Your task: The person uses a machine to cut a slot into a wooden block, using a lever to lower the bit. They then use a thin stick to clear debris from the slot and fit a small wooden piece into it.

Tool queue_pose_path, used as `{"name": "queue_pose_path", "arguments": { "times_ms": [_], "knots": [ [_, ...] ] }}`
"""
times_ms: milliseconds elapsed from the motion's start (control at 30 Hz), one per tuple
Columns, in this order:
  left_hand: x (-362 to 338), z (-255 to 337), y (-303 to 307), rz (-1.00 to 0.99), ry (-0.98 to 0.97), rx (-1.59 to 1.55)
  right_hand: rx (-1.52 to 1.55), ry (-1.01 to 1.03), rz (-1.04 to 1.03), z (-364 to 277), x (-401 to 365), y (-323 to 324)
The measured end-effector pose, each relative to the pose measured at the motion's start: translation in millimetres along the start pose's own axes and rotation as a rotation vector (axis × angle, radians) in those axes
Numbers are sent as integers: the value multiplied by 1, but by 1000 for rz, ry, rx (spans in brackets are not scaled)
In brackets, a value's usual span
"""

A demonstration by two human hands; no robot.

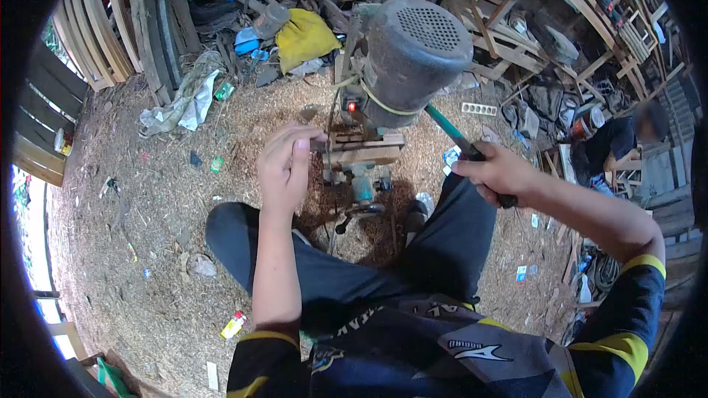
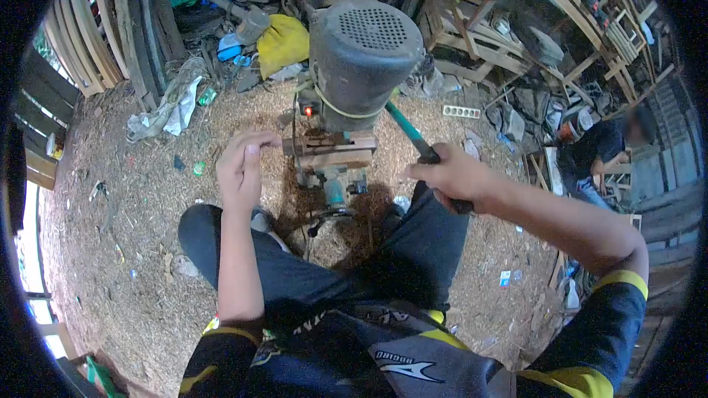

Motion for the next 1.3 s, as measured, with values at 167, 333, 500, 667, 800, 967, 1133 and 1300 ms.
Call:
{"name": "queue_pose_path", "arguments": {
  "times_ms": [167,333,500,667,800,967,1133,1300],
  "knots": [
    [4,-22,-13,-93,68,-31,-277,-172,13,-24,18,27],
    [0,-8,-10,-102,-49,-65,-3,-159,-2,-35,11,36],
    [-8,-8,1,-104,2,-102,-37,34,106,10,5,-16],
    [-20,-20,0,-100,188,-138,-172,-61,107,8,9,-10],
    [-27,-28,-11,-202,231,-128,-46,-290,-58,-7,23,20],
    [-66,-38,-31,-730,302,245,141,-336,3,-39,14,37],
    [-91,-19,-56,-1003,427,104,97,-16,124,54,29,-40],
    [-120,-34,-110,-1179,233,307,-116,32,78,50,28,-29]
  ]
}}
Point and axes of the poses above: each hand's wrist, its own x-axis towards the middle knuckle, its own y-axis out of the back of the hand, z = x × y, the point moved 5 cm from there along x, towards the middle knuckle, and after that the axes turned 5 degrees about x, right-handed, at the moved point
